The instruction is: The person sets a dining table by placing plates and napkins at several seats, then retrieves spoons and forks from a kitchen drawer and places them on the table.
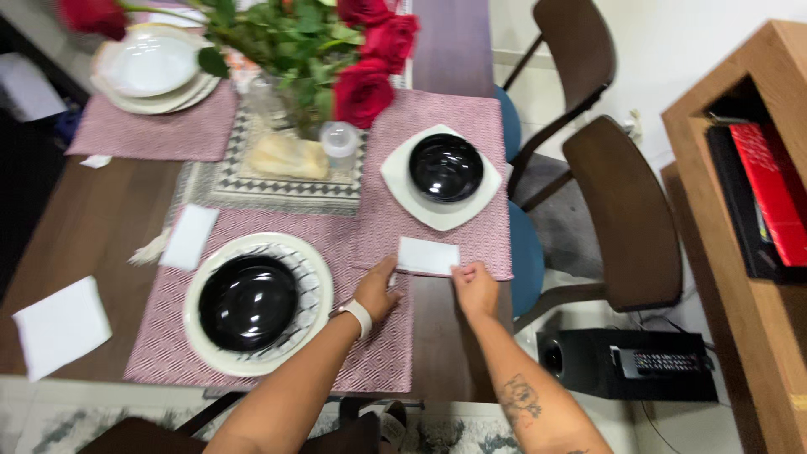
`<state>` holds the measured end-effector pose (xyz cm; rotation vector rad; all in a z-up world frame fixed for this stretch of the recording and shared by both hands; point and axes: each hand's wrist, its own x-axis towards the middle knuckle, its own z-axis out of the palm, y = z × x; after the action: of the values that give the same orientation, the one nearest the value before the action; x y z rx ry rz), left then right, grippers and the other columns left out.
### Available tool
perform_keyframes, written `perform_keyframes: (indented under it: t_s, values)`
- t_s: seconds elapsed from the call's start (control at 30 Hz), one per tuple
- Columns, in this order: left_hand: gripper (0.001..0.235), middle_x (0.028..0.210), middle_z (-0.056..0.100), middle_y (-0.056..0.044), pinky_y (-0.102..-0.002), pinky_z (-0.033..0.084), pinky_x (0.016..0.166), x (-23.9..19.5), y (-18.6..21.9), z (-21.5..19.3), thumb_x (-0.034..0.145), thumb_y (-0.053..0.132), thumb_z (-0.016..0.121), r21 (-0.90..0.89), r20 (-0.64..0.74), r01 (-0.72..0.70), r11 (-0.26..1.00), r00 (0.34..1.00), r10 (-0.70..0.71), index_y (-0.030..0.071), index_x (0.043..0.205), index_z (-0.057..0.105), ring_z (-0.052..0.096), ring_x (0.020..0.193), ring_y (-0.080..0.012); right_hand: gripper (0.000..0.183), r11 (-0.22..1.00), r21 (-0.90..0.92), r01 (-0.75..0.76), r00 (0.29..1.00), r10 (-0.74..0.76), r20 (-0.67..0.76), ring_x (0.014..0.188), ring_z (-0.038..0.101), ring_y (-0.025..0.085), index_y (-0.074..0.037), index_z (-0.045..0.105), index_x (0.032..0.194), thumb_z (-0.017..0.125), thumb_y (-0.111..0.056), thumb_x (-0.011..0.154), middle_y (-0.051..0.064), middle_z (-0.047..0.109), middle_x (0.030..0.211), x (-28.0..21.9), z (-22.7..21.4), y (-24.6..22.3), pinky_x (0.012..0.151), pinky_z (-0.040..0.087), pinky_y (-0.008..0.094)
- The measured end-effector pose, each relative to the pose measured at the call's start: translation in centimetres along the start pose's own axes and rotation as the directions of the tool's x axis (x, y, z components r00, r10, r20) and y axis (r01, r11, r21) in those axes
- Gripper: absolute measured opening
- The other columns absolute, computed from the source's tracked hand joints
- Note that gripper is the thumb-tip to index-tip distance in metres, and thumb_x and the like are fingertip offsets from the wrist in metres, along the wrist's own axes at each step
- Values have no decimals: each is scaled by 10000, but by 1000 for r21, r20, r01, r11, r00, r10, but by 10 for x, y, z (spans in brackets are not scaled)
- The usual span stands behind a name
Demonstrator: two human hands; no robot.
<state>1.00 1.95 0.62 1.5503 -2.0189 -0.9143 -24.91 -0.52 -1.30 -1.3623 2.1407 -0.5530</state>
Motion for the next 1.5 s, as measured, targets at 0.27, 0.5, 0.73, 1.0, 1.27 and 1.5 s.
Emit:
perform_keyframes:
  t_s: [0.27,0.5,0.73,1.0,1.27,1.5]
  values:
    - [454,1220,716,-178,-322,634,842,-139,-2,-115,840,77,814,-446,-57,100,889,988,-140,119,1281,717,758,1028,-304,345,940,170,295,870,-191,-455,775,684,281,-107,612,1145,826,-156,877,98,682,911,-53,36,-23,702,553,406]
    - [319,1089,784,-141,-321,647,811,-309,-111,-254,890,82,779,-500,-234,152,853,924,-301,138,1204,782,749,930,-237,320,784,343,518,852,-436,-291,928,655,409,29,610,1174,772,-69,916,232,595,1003,-279,94,-193,842,575,477]
    - [272,1078,787,-180,-360,635,876,-474,-236,-355,904,168,810,-507,-265,297,809,840,-474,101,1167,788,763,1010,-282,368,776,370,511,819,-570,65,1014,694,333,-98,679,1202,787,-90,850,145,652,1058,-413,232,-301,923,573,417]
    - [269,1109,826,24,-267,588,908,-557,-289,-400,892,271,745,-489,-218,457,743,761,-611,164,1135,790,728,945,-94,475,881,155,448,797,-472,377,1047,661,196,-138,669,1290,769,-355,880,58,669,1218,-451,331,-401,916,520,381]
    - [292,1108,826,12,-266,610,901,-543,-320,-433,905,259,717,-436,-138,521,734,767,-626,159,1172,779,774,984,-114,552,918,-82,388,858,-327,397,1219,629,282,-156,553,1432,724,-303,929,54,644,1365,-433,369,-472,902,559,487]
    - [302,1090,831,20,-269,602,922,-464,-387,-470,894,305,724,-299,-97,539,788,804,-586,196,1170,777,780,972,-117,347,946,-169,276,837,-150,527,1023,706,196,-276,683,1166,779,-361,844,-60,750,1071,-387,407,-482,809,538,396]
